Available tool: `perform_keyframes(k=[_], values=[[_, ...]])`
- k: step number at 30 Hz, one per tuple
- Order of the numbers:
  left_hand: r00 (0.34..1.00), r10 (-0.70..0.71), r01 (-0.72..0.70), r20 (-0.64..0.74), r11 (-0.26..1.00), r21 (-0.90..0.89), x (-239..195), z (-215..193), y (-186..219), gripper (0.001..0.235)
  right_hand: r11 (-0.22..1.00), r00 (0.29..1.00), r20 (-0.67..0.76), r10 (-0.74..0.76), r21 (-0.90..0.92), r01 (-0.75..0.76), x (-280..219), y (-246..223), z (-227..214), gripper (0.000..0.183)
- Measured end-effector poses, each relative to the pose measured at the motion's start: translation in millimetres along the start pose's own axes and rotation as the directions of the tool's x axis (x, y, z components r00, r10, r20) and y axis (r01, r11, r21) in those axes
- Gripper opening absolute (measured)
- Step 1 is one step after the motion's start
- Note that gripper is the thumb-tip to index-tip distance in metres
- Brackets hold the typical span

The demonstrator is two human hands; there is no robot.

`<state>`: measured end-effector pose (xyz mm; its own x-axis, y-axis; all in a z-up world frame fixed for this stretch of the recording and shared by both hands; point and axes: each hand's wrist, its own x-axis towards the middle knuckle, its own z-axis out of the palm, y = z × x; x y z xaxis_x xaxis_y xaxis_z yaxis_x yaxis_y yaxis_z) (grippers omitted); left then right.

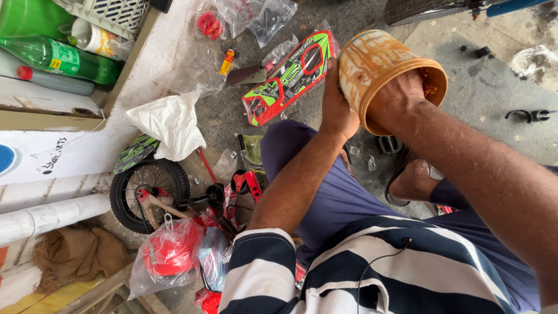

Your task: The person sits on the floor and retrieves a small black bicycle part from a bucket. They then use a wrench to tighten a bolt on the bicycle's crankset, securing the part in place.

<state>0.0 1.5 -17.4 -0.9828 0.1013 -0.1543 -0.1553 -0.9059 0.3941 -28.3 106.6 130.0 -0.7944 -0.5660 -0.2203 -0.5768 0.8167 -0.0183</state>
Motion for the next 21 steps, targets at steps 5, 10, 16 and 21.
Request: perform_keyframes(k=[5,10,16,21], values=[[1.000,0.005,-0.005,-0.009,1.000,0.006,3,0,0,0.064,0.991,0.990,0.098,-0.105,-0.067,0.112,-9,2,-15,0.042],[0.999,-0.008,0.012,0.036,0.993,-0.114,5,10,15,0.078,0.982,0.952,-0.287,-0.106,0.123,0.146,-70,6,-34,0.033],[1.000,0.017,-0.013,0.021,0.988,-0.151,2,18,21,0.076,0.894,0.779,-0.624,-0.059,0.315,0.320,-106,13,-39,0.014],[1.000,0.008,-0.005,0.029,0.995,-0.104,-1,21,23,0.080,0.810,0.772,-0.623,0.126,0.514,0.282,-116,19,-38,0.010]])
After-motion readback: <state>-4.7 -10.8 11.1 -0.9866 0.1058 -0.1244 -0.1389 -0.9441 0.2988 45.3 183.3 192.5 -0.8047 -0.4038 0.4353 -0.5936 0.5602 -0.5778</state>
